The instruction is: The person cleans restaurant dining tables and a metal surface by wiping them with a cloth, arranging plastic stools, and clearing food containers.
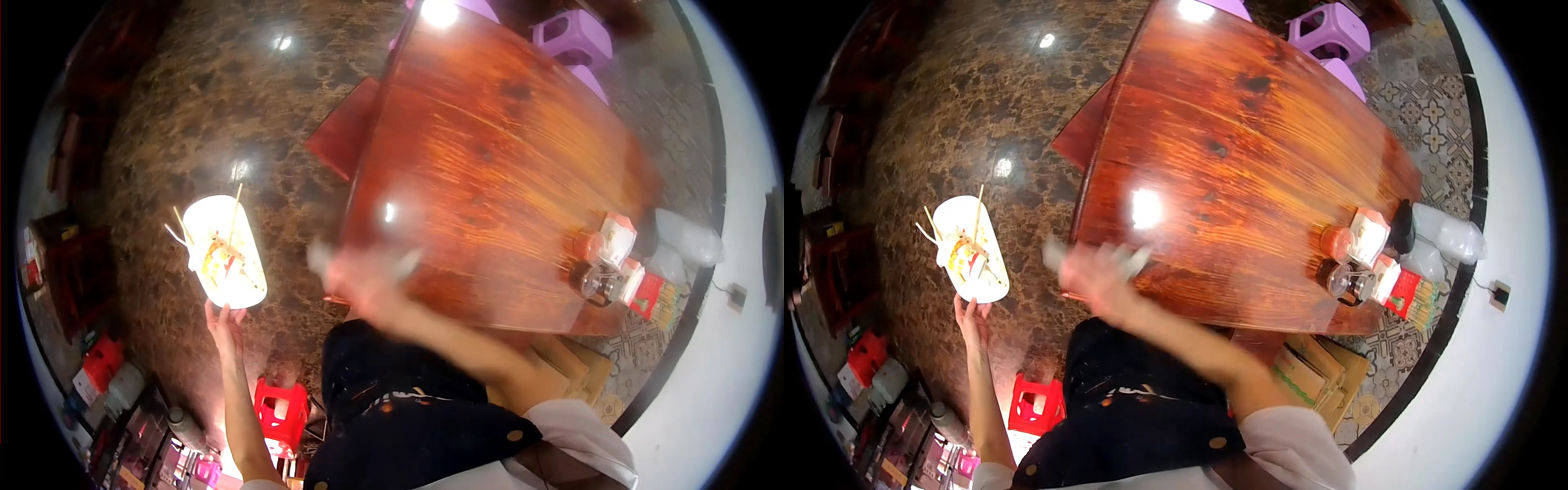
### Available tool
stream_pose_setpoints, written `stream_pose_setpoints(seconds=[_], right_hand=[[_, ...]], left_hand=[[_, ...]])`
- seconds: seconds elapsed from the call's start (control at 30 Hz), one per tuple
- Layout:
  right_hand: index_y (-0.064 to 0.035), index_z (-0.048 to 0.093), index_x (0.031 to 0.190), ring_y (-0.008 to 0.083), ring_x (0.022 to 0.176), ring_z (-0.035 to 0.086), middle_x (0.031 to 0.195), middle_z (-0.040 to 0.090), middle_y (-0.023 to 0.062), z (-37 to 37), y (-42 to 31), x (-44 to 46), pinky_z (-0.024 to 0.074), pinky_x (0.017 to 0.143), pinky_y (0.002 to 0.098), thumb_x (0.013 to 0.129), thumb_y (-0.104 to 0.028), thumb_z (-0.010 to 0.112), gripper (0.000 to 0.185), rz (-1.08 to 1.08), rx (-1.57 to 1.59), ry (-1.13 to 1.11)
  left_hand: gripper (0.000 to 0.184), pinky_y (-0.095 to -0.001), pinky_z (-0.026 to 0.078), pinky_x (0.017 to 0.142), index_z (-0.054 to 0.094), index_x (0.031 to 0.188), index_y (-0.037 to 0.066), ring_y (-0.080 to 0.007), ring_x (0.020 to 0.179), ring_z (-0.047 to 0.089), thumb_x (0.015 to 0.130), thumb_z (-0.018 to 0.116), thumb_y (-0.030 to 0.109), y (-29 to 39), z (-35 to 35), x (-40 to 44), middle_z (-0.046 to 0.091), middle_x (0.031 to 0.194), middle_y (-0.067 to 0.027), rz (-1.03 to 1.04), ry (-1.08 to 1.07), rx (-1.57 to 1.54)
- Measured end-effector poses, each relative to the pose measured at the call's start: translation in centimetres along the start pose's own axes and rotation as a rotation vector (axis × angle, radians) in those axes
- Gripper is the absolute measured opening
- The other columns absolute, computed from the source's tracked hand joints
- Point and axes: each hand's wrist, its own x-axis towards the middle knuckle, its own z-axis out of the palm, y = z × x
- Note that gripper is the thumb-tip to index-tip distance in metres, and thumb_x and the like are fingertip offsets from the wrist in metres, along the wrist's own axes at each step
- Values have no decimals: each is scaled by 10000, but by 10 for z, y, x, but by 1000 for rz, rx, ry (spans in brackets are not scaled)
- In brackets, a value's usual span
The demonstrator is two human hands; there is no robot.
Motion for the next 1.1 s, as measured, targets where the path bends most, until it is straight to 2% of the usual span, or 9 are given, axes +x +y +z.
stream_pose_setpoints(seconds=[0.07, 0.23, 0.4, 0.53, 0.7, 0.77, 0.83, 0.93, 1.1], right_hand=[[-34, 578, 1231, 297, 1089, 561, 1136, 595, 166, 61, -28, -55, 421, 988, 436, 924, -116, 508, 326, -438, 86, -52], [-31, 549, 1154, 189, 1086, 576, 1132, 585, 103, -76, -17, -48, 480, 943, 324, 997, -137, 449, 214, 643, 1035, 225], [-37, 632, 1095, 241, 1006, 552, 1073, 621, 110, -241, 10, 28, 467, 916, 382, 902, -121, 580, 216, 114, -583, 599], [-22, 635, 1025, 249, 922, 536, 953, 585, 98, -192, 51, 44, 467, 839, 400, 784, -10, 595, 244, -25, -1031, 164], [-46, 596, 915, 351, 872, 525, 909, 552, 178, -267, 64, 89, 424, 736, 488, 741, -16, 588, 177, 7, -877, 532], [-18, 584, 984, 321, 892, 543, 930, 566, 181, -230, 48, 78, 467, 765, 477, 759, 15, 579, 228, 178, -1094, 196], [-2, 583, 990, 347, 867, 545, 897, 579, 205, -216, 37, 60, 494, 784, 459, 752, 34, 566, 241, -362, -821, 203], [-12, 598, 968, 330, 870, 544, 883, 587, 188, -259, 50, 96, 504, 849, 413, 749, 27, 569, 225, 29, -889, 203], [-40, 607, 1014, 301, 891, 549, 946, 600, 171, -254, 48, 107, 485, 842, 441, 755, -1, 573, 264, -101, -983, 195]], left_hand=[[454, -314, 586, 739, 384, 1371, 52, -221, 942, 675, 944, 538, 33, 9, 6, 0, 599, 1206, -146, 27, -10, 34], [451, -305, 603, 718, 373, 1380, 39, -194, 890, 688, 956, 527, 41, 26, 16, -6, 620, 1160, -146, 38, -93, 85], [442, -299, 623, 673, 377, 1370, 21, -189, 805, 704, 951, 519, 24, 61, 48, -16, 659, 1075, -155, 29, -202, 130], [429, -292, 627, 645, 408, 1340, 16, -201, 808, 707, 928, 528, 4, 61, 88, -40, 685, 1034, -156, -36, -299, 134], [426, -295, 612, 657, 404, 1346, 35, -202, 797, 704, 939, 529, 21, 32, 116, -72, 692, 989, -155, -142, -348, 151], [430, -297, 613, 653, 393, 1355, 39, -208, 764, 708, 944, 519, 25, 22, 121, -80, 697, 955, -153, -180, -358, 149], [424, -296, 612, 653, 393, 1351, 38, -212, 759, 708, 946, 517, 24, 19, 131, -85, 696, 941, -148, -187, -365, 146], [408, -295, 610, 648, 392, 1342, 37, -217, 751, 709, 952, 512, 30, 15, 128, -88, 692, 908, -137, -200, -354, 139], [401, -305, 613, 651, 384, 1337, 29, -215, 751, 706, 954, 504, 28, 14, 127, -91, 688, 907, -138, -185, -351, 132]])
